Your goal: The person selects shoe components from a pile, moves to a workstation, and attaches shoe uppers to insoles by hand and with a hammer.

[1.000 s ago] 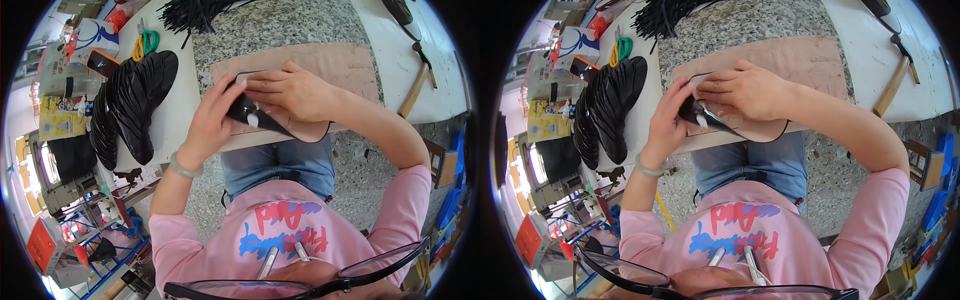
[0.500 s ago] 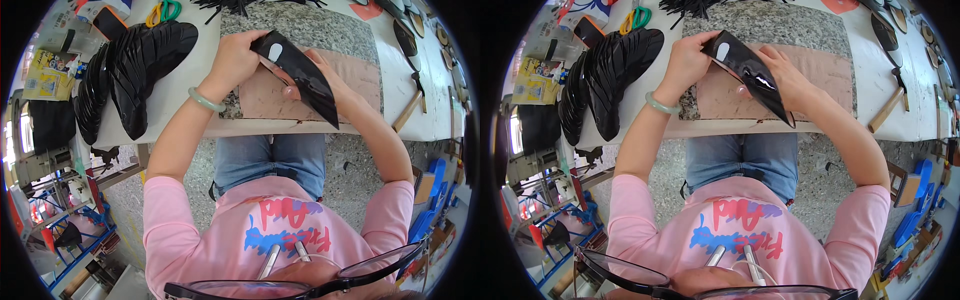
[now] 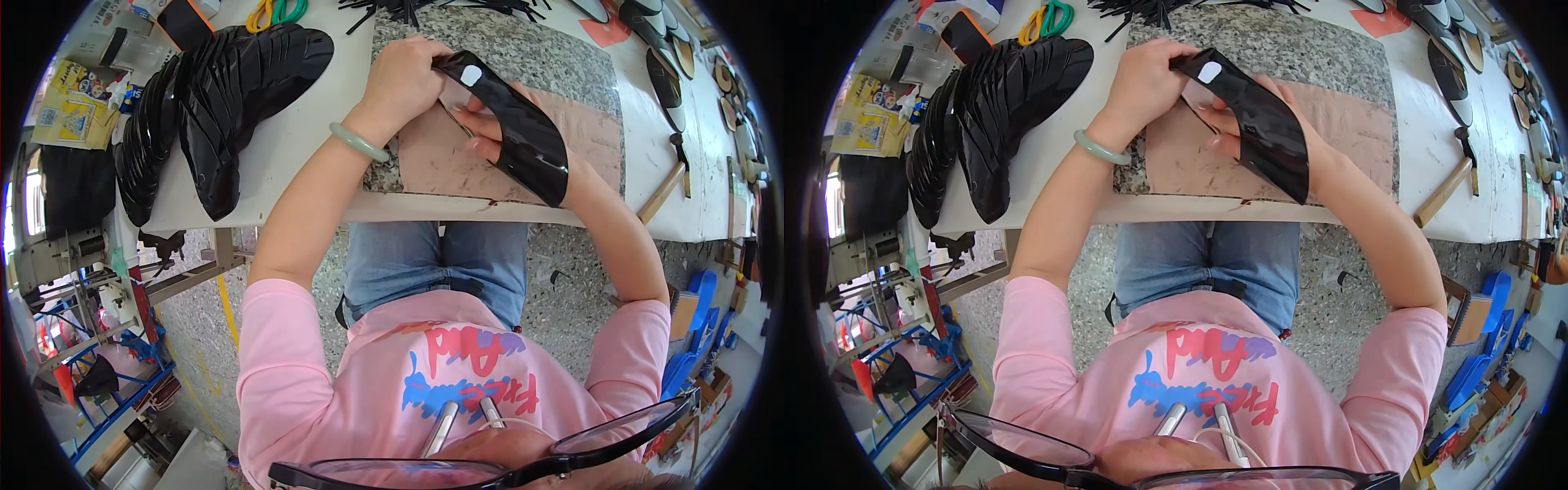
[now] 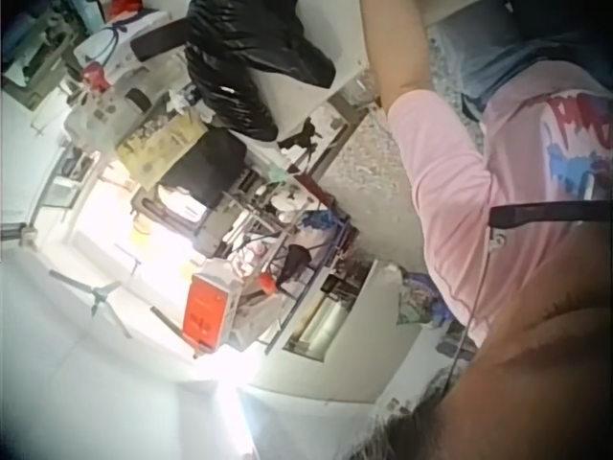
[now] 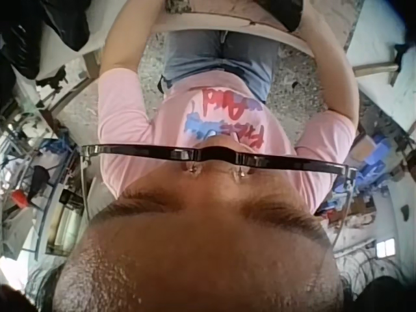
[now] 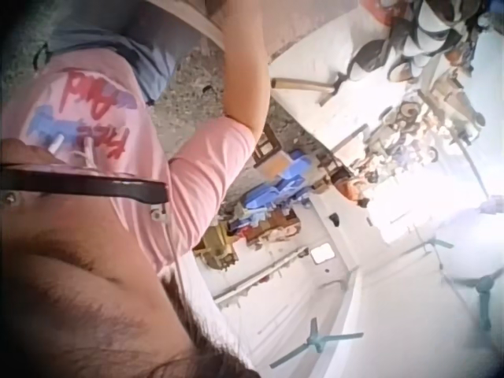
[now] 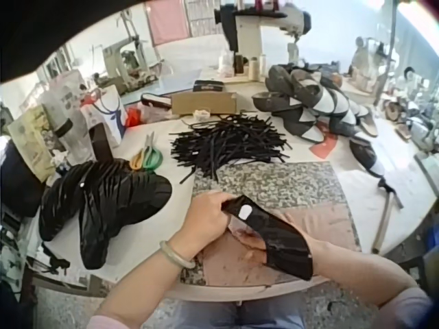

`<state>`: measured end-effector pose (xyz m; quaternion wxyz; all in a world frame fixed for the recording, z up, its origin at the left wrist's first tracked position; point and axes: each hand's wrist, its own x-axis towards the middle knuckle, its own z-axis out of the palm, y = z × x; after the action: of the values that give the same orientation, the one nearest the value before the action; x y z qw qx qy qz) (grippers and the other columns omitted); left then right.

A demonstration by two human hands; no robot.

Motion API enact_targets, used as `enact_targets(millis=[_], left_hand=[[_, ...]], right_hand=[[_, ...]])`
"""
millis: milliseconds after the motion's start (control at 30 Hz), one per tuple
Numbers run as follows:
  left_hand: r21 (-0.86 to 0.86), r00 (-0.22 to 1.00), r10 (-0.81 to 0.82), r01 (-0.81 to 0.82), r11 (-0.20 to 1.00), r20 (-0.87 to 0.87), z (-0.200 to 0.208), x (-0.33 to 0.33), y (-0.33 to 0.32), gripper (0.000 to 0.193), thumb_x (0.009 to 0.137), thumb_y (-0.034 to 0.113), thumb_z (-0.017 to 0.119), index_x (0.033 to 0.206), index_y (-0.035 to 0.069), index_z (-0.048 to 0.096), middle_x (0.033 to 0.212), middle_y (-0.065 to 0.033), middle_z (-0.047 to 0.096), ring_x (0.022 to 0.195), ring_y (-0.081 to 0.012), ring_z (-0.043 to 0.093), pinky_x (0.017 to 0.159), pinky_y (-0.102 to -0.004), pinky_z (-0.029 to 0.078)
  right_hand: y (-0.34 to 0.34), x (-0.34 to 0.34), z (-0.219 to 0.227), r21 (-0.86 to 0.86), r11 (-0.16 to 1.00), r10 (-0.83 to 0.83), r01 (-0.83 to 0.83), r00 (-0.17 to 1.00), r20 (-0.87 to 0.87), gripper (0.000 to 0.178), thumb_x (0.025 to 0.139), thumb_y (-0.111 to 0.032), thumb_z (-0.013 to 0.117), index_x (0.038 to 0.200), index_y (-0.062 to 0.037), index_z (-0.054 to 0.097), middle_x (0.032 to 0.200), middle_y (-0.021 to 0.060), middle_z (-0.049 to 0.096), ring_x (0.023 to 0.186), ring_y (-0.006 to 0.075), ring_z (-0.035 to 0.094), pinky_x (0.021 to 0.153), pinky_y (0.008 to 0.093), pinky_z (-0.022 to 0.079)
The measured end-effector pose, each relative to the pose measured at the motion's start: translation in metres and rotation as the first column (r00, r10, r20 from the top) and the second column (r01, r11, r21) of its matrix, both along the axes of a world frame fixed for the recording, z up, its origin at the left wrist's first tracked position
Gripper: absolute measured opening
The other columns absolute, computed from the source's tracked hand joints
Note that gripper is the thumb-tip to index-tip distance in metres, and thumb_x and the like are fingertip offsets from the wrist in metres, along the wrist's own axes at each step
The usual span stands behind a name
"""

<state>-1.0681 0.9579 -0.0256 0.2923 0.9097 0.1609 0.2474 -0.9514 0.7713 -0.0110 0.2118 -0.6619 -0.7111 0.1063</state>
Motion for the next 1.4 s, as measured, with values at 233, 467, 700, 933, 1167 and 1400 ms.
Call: enact_targets(millis=[233, 467, 700, 933, 1167, 1400], left_hand=[[-0.328, 0.996, -0.044, 0.069, 0.942, 0.084, 0.027, -0.018, -0.024, 0.035, 0.073, -0.009, 0.056, 0.104, 0.001, 0.070, 0.094, -0.0094, 0.072, 0.086, -0.0133, 0.066, 0.078, -0.0255, 0.051], [-0.548, 0.957, -0.002, 0.169, 0.820, 0.291, 0.041, -0.040, -0.041, 0.028, 0.083, -0.005, 0.061, 0.110, -0.001, 0.067, 0.101, -0.0091, 0.070, 0.093, -0.0149, 0.065, 0.083, -0.0254, 0.051], [-0.561, 0.868, 0.117, 0.204, 0.802, 0.483, 0.042, -0.056, -0.064, 0.030, 0.083, -0.014, 0.054, 0.106, -0.002, 0.068, 0.098, -0.0101, 0.071, 0.091, -0.0151, 0.066, 0.086, -0.0256, 0.051], [-0.477, 0.876, 0.203, 0.034, 0.878, 0.438, 0.041, -0.061, -0.070, 0.026, 0.085, -0.010, 0.055, 0.105, -0.002, 0.068, 0.092, -0.0105, 0.071, 0.086, -0.0146, 0.067, 0.081, -0.0260, 0.052], [-0.323, 0.833, 0.014, 0.199, 0.926, 0.553, 0.044, -0.062, -0.076, 0.029, 0.085, -0.007, 0.057, 0.111, -0.001, 0.065, 0.101, -0.0104, 0.069, 0.097, -0.0171, 0.064, 0.088, -0.0295, 0.049], [-0.870, 0.872, -0.015, 0.489, 0.070, 0.489, 0.065, -0.074, -0.086, 0.024, 0.098, 0.023, 0.054, 0.108, 0.002, 0.061, 0.100, -0.0031, 0.063, 0.091, -0.0091, 0.057, 0.080, -0.0243, 0.046]], right_hand=[[0.013, -0.003, 0.000, 0.163, 0.896, -0.326, 0.412, 0.862, -0.389, 0.030, 0.082, -0.011, 0.066, 0.111, -0.0063, 0.064, 0.106, 0.0118, 0.061, 0.098, 0.0264, 0.059, 0.088, 0.0327, 0.046], [0.018, -0.020, 0.040, 0.038, 0.859, -0.416, 0.511, 0.739, -0.530, 0.021, 0.081, -0.012, 0.063, 0.099, -0.0040, 0.069, 0.088, 0.0175, 0.068, 0.080, 0.0308, 0.067, 0.074, 0.0363, 0.052], [0.010, -0.025, 0.067, 0.043, 0.919, -0.359, 0.391, 0.879, -0.313, 0.021, 0.080, -0.003, 0.060, 0.099, -0.0042, 0.068, 0.083, 0.0160, 0.067, 0.073, 0.0283, 0.066, 0.067, 0.0325, 0.051], [0.011, -0.043, 0.074, 0.209, 0.910, -0.287, 0.359, 0.907, -0.309, 0.018, 0.082, -0.010, 0.063, 0.098, -0.0038, 0.068, 0.082, 0.0179, 0.066, 0.072, 0.0321, 0.066, 0.065, 0.0357, 0.051], [0.001, -0.036, 0.076, 0.265, 0.932, -0.180, 0.247, 0.951, -0.253, 0.024, 0.080, -0.007, 0.064, 0.104, -0.0032, 0.066, 0.088, 0.0172, 0.067, 0.077, 0.0349, 0.065, 0.067, 0.0372, 0.052], [-0.012, -0.029, 0.099, 0.684, 0.713, 0.028, -0.152, 0.982, 0.188, 0.038, 0.069, -0.001, 0.065, 0.107, -0.0037, 0.065, 0.098, 0.0098, 0.067, 0.089, 0.0276, 0.065, 0.081, 0.0347, 0.050]])
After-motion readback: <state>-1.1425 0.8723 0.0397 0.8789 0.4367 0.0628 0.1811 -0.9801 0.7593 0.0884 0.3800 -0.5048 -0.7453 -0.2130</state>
